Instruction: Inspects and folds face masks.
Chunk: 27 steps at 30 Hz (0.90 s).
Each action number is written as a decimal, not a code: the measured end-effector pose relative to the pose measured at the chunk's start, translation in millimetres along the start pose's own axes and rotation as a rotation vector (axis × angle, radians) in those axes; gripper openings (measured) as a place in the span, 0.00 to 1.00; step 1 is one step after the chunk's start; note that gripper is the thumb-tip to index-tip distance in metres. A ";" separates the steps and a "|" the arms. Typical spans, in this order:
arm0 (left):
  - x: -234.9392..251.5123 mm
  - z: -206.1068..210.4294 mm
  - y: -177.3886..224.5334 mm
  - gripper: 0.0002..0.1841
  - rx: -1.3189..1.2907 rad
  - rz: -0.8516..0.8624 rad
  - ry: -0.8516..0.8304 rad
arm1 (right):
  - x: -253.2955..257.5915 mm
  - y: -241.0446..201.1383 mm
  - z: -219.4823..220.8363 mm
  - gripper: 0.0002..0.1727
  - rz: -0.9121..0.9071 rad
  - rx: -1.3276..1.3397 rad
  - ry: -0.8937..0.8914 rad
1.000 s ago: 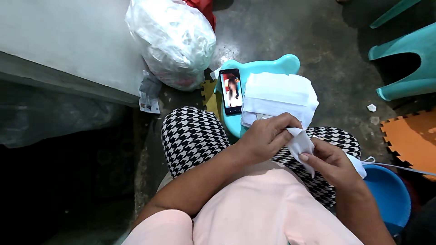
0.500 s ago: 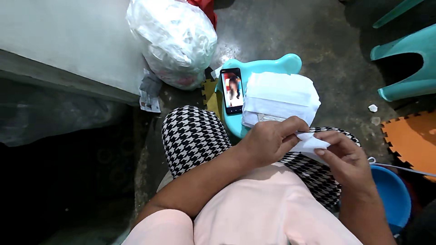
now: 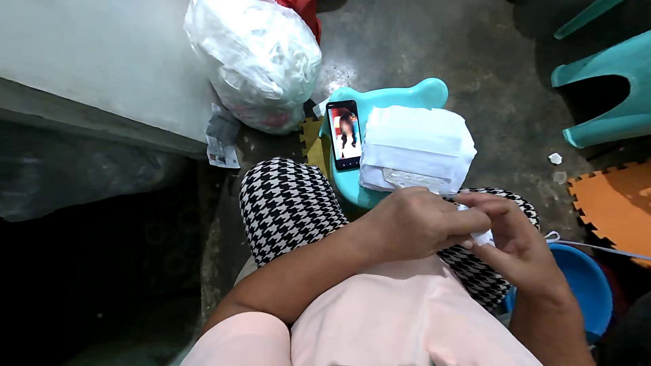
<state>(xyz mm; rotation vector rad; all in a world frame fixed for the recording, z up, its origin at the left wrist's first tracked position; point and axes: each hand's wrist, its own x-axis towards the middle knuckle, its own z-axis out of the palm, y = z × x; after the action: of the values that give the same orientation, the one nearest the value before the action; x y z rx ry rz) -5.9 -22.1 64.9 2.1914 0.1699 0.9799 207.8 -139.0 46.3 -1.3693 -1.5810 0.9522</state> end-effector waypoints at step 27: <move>-38.6 -12.8 -11.9 0.08 -0.124 -0.371 0.306 | -9.8 15.6 35.9 0.12 0.237 0.685 0.240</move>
<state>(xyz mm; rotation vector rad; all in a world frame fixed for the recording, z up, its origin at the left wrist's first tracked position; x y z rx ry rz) -39.9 -21.2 39.7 1.8016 0.6176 1.0702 181.2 -147.9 17.4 -1.1274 -0.8040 1.2665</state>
